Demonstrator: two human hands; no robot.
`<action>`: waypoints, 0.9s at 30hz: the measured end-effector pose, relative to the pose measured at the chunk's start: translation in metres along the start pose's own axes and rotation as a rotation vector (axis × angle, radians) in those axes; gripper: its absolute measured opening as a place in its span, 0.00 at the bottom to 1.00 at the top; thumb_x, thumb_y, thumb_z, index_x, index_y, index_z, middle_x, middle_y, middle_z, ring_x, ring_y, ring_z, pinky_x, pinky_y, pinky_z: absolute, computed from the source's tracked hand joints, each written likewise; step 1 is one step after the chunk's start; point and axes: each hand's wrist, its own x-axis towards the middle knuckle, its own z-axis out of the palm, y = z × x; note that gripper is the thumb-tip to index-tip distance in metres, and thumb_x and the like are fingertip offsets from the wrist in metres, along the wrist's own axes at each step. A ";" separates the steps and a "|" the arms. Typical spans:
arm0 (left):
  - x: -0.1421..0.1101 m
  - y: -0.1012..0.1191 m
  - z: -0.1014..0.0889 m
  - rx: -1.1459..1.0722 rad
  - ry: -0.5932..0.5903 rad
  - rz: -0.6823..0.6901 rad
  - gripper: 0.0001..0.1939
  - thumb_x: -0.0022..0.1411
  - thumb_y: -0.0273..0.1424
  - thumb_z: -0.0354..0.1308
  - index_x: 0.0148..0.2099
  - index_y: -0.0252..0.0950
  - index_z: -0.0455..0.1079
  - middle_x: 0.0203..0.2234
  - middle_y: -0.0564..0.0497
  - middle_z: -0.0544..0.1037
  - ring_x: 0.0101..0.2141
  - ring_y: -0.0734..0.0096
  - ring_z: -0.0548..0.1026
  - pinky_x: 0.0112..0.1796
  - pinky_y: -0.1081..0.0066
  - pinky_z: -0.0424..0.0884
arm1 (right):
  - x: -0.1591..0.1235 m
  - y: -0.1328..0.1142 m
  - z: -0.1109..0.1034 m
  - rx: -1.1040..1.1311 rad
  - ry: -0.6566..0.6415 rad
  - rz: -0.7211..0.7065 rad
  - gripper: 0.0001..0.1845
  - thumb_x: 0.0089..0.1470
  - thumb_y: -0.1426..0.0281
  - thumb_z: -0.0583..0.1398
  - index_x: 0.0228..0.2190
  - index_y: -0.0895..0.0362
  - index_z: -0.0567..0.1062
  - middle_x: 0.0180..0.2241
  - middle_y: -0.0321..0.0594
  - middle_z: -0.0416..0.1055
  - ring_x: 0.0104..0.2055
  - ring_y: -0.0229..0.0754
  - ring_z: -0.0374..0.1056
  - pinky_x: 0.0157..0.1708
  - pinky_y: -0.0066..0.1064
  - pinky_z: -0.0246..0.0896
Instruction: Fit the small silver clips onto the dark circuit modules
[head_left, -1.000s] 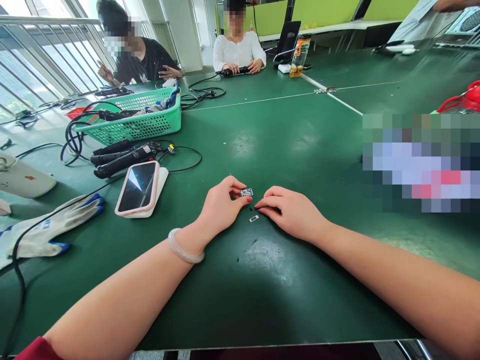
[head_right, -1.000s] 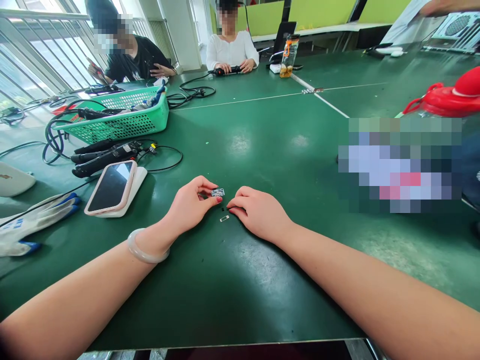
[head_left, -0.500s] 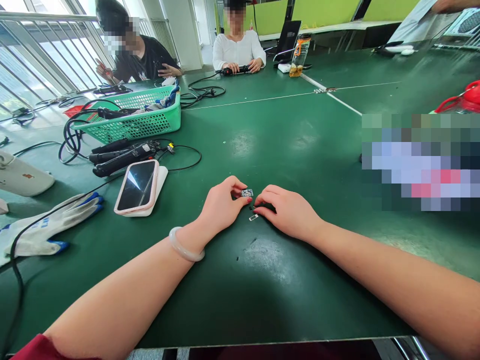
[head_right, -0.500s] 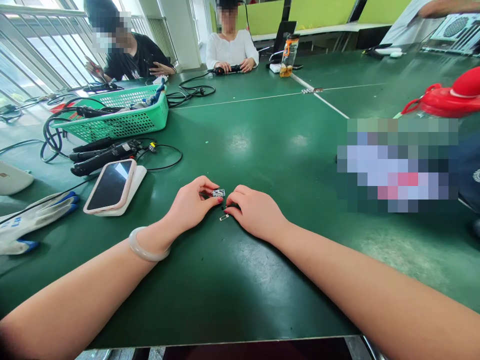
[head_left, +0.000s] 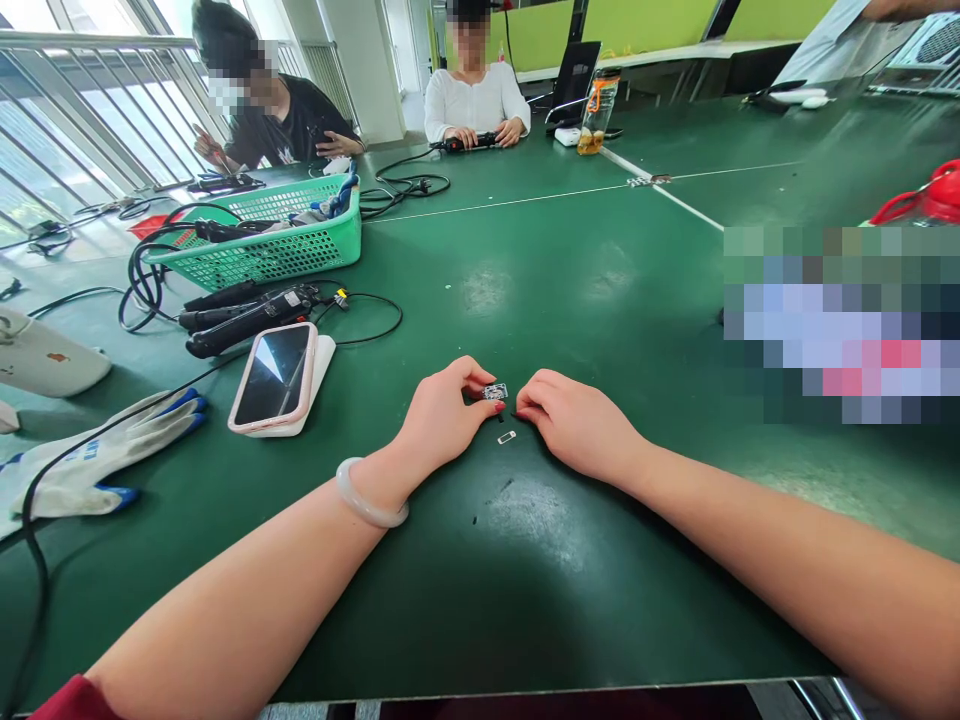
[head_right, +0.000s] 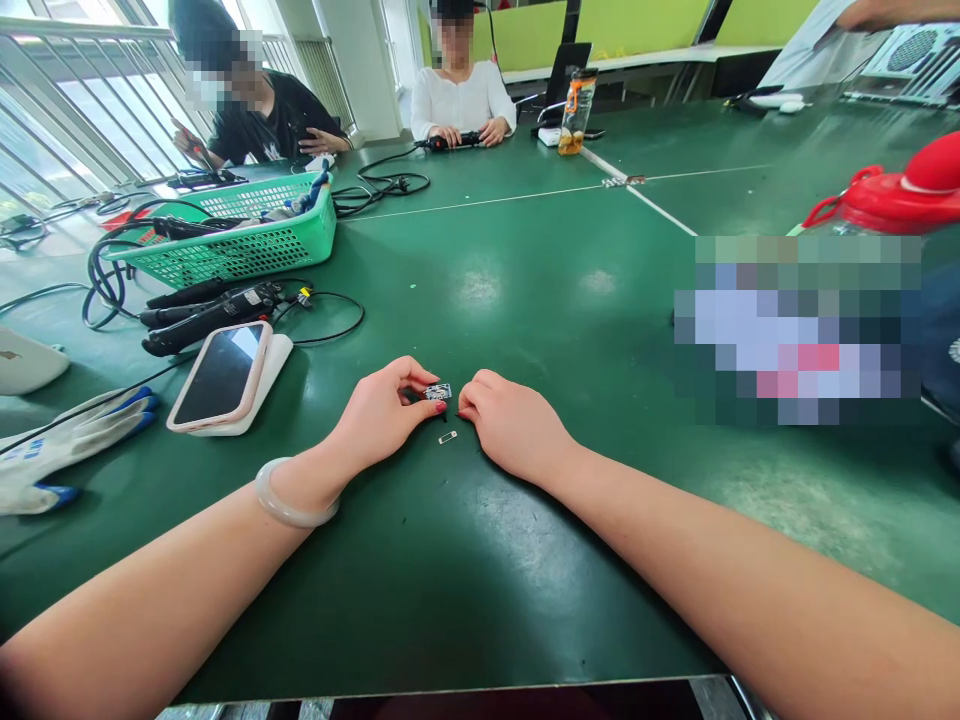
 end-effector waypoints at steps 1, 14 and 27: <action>0.000 0.000 0.000 0.000 -0.002 0.005 0.09 0.50 0.30 0.63 0.35 0.39 0.69 0.30 0.53 0.77 0.32 0.70 0.74 0.35 0.69 0.68 | -0.001 0.000 -0.001 0.019 0.027 -0.016 0.09 0.58 0.73 0.52 0.28 0.56 0.70 0.33 0.38 0.68 0.30 0.37 0.64 0.30 0.30 0.57; -0.008 0.012 0.001 -0.119 -0.165 0.104 0.09 0.49 0.32 0.64 0.34 0.38 0.69 0.30 0.54 0.77 0.35 0.70 0.75 0.40 0.68 0.68 | -0.006 -0.001 -0.008 0.132 0.208 -0.196 0.08 0.59 0.72 0.52 0.31 0.55 0.71 0.34 0.40 0.69 0.34 0.38 0.66 0.34 0.31 0.62; 0.007 0.000 0.001 -0.534 0.038 -0.046 0.13 0.51 0.33 0.62 0.39 0.34 0.66 0.32 0.49 0.78 0.34 0.72 0.75 0.39 0.69 0.68 | -0.007 0.001 -0.002 0.065 0.053 -0.187 0.14 0.58 0.68 0.55 0.44 0.51 0.75 0.40 0.40 0.71 0.36 0.39 0.67 0.38 0.34 0.64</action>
